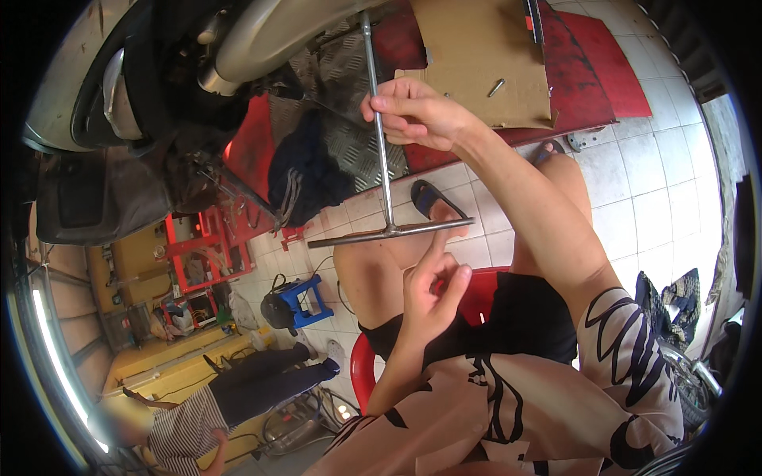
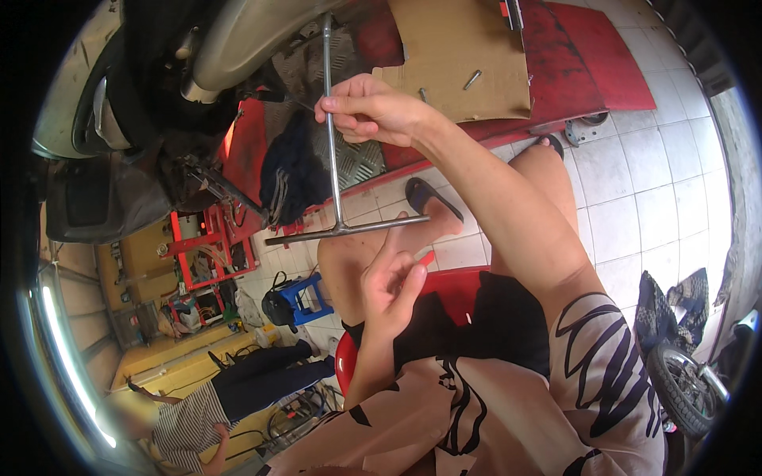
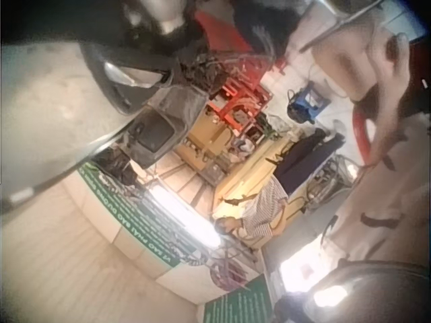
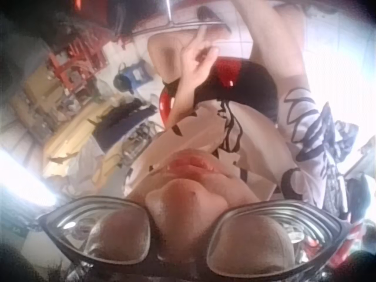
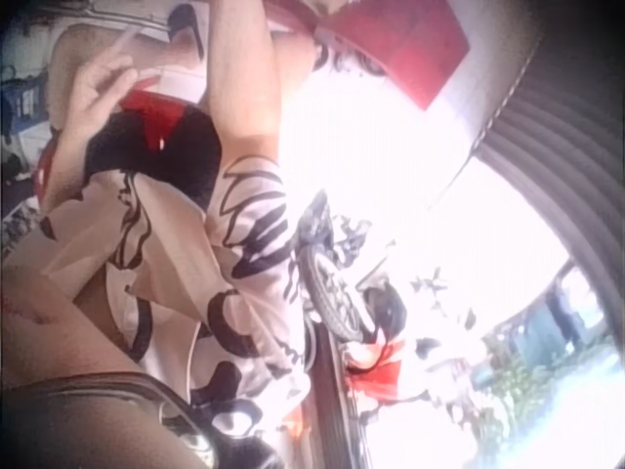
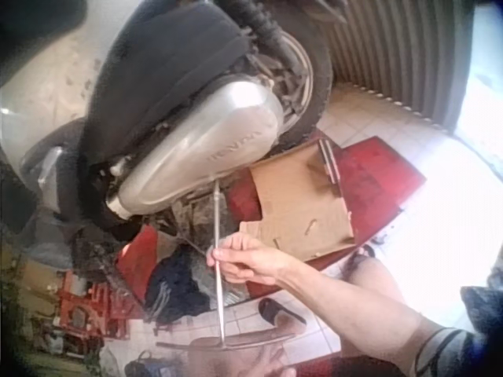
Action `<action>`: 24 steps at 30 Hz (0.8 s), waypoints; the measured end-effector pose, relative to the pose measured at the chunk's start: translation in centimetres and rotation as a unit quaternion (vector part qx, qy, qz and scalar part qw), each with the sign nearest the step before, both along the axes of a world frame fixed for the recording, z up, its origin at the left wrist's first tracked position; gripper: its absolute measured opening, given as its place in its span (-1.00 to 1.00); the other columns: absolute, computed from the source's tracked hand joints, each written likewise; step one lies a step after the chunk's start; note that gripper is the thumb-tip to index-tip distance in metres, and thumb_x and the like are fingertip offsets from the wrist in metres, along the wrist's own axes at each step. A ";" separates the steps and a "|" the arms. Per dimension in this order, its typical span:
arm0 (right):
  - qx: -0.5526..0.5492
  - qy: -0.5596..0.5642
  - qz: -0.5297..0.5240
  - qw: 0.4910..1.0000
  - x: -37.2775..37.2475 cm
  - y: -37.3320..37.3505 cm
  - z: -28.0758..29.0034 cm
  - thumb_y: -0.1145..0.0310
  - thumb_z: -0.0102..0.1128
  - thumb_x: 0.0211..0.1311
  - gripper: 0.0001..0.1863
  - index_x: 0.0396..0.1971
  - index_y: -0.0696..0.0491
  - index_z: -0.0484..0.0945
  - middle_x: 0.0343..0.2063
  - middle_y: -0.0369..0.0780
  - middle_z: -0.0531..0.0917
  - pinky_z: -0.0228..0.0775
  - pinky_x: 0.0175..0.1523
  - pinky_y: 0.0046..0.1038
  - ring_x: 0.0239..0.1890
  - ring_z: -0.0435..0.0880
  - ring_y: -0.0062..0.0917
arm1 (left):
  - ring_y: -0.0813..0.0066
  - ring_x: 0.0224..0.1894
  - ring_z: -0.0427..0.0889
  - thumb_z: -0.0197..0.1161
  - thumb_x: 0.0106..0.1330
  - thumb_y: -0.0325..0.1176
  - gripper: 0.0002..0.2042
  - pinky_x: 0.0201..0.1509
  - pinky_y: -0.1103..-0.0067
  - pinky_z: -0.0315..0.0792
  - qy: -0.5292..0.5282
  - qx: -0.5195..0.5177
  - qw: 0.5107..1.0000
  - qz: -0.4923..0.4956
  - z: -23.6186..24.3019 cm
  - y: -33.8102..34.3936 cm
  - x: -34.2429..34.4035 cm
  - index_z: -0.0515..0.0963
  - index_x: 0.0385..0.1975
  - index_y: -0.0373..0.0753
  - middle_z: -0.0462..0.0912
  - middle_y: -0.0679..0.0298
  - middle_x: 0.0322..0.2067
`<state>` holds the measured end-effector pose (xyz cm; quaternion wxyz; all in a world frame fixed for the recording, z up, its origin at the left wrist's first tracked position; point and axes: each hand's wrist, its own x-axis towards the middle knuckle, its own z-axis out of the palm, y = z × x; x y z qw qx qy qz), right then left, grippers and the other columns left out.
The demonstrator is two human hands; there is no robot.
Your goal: The person uses a T-handle wrench to loosen and remove bolts from the underside of a motorcycle. They place the removed bolts on a piece of cardboard and continue working on the motorcycle's undercarriage.
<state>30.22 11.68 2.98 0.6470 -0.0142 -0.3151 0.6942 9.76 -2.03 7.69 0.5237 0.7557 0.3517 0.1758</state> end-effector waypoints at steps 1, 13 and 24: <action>-0.008 -0.004 -0.010 1.000 0.2 -0.1 0.0 0.32 0.12 0.36 -0.75 -0.33 0.25 0.52 -0.74 -0.39 0.37 -0.06 -0.63 -0.68 -0.79 0.16 -0.82 | 0.80 -0.60 0.28 0.09 0.27 -0.55 -0.36 -0.53 0.82 0.11 -0.028 0.020 0.999 0.007 1.1 -0.1 0.1 0.05 0.37 -0.40 0.42 0.44 -0.64; -0.006 0.023 -0.030 0.999 0.6 0.2 0.1 0.34 0.12 0.35 -0.76 -0.30 0.27 0.50 -0.72 -0.40 0.39 -0.04 -0.62 -0.69 -0.79 0.17 -0.84 | 0.81 -0.51 0.26 0.06 0.32 -0.50 -0.35 -0.45 0.83 0.08 -0.051 -0.137 0.989 0.019 2.7 -0.3 0.9 -0.03 0.40 -0.33 0.46 0.42 -0.50; -0.015 0.045 -0.022 0.999 0.6 0.2 0.4 0.34 0.11 0.36 -0.76 -0.31 0.26 0.50 -0.73 -0.41 0.38 -0.05 -0.64 -0.70 -0.78 0.18 -0.84 | 0.78 -0.62 0.19 -0.10 0.50 -0.37 -0.65 -0.57 0.77 0.08 -0.043 -0.014 0.981 0.190 -0.9 1.5 0.7 0.30 0.19 -0.40 0.32 0.44 -0.62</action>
